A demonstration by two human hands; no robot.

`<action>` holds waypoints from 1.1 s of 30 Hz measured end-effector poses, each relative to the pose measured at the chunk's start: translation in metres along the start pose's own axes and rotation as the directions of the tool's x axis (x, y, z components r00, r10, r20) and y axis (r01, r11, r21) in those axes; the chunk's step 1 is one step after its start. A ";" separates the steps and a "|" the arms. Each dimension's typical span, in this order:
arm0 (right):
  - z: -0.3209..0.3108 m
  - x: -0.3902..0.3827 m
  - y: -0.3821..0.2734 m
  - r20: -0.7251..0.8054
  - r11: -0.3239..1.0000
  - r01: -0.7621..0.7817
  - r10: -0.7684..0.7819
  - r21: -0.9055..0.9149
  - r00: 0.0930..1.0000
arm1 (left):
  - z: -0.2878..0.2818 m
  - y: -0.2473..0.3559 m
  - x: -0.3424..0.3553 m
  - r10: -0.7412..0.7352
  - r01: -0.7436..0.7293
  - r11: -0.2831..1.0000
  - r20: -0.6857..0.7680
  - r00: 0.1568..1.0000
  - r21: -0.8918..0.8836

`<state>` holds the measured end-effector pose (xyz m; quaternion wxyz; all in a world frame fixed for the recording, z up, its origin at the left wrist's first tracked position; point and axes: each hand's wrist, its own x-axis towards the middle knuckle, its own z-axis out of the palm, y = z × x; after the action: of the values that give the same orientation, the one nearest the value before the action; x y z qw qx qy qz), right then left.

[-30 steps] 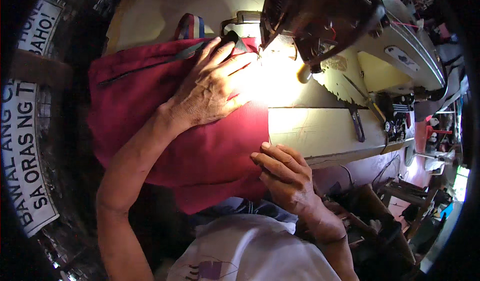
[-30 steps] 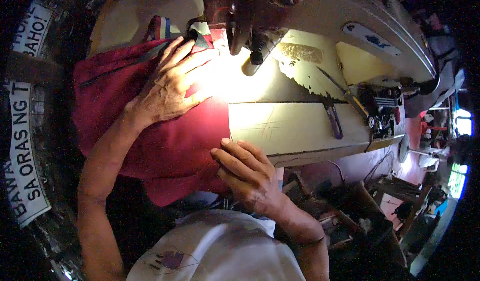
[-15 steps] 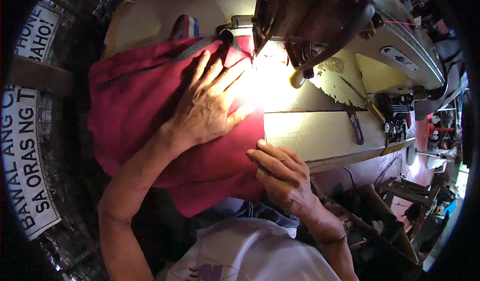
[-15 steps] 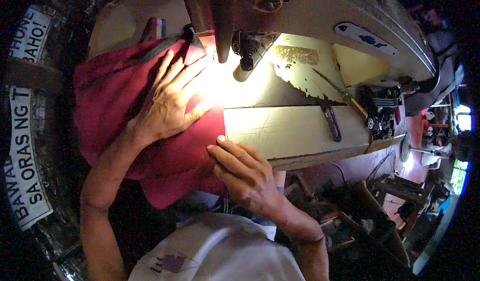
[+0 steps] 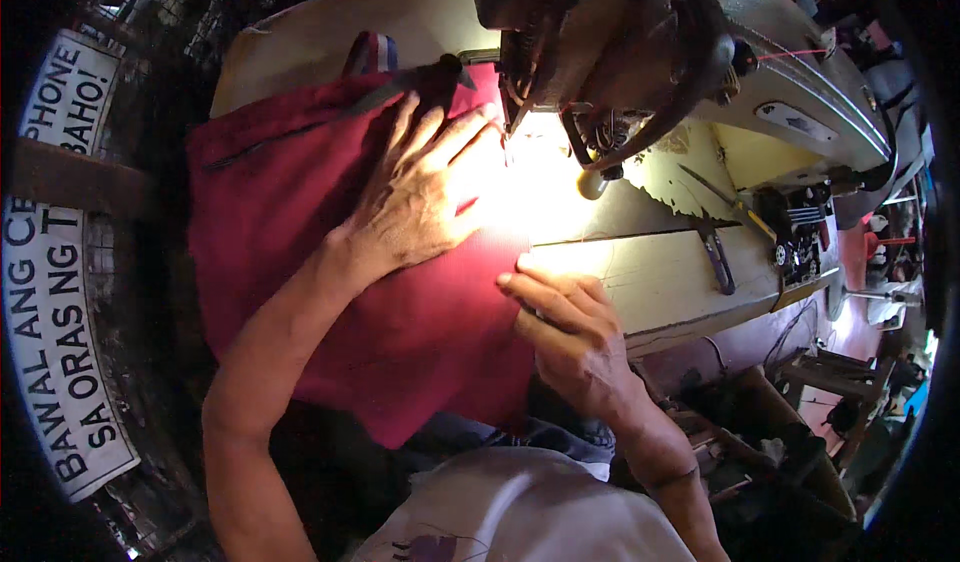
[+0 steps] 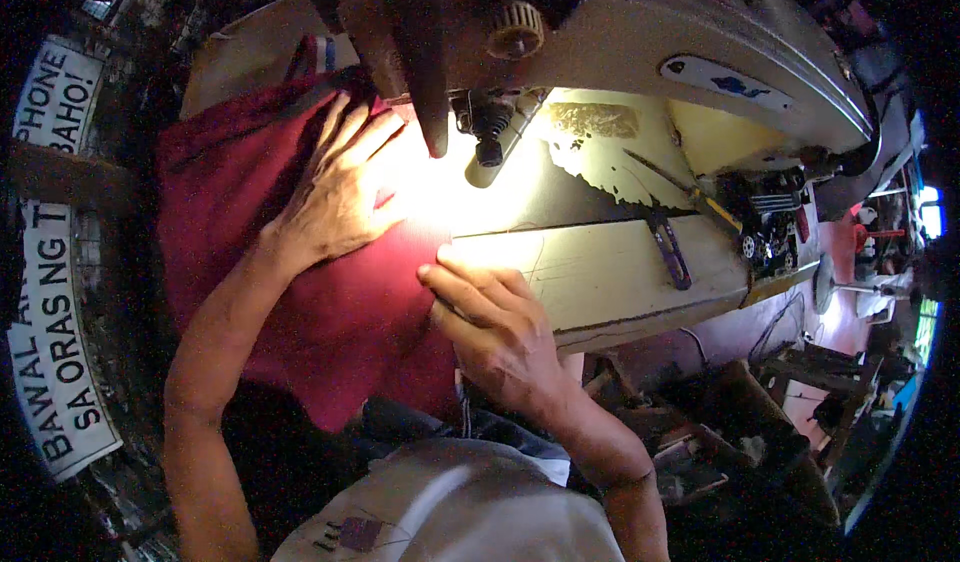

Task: Sewing a piece of leather using an industrial sewing machine.

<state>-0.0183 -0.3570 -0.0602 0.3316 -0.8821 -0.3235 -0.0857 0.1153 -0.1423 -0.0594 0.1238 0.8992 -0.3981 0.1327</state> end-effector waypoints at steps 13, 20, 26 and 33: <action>0.019 -0.056 -0.025 -0.120 0.982 0.015 -0.038 -0.187 0.992 | -0.070 0.090 -0.091 -0.096 0.139 0.964 0.191 0.977 -0.227; 0.025 -0.071 -0.019 -0.068 0.978 0.131 -0.143 -0.165 0.987 | -0.040 0.183 -0.160 -0.297 0.328 0.942 0.290 0.910 -0.066; 0.021 -0.066 -0.034 -0.036 0.989 0.076 -0.081 -0.124 0.996 | -0.034 0.174 -0.170 -0.244 0.248 0.963 0.052 0.968 -0.110; 0.026 -0.075 -0.034 -0.090 0.979 0.141 -0.155 -0.148 0.984 | -0.076 0.152 -0.137 -0.012 0.093 0.916 0.204 0.979 -0.391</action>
<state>-0.0998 -0.3595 -0.0892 0.2772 -0.8712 -0.3644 -0.1772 -0.0977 -0.1233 -0.0170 0.2676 0.8743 -0.4026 -0.0444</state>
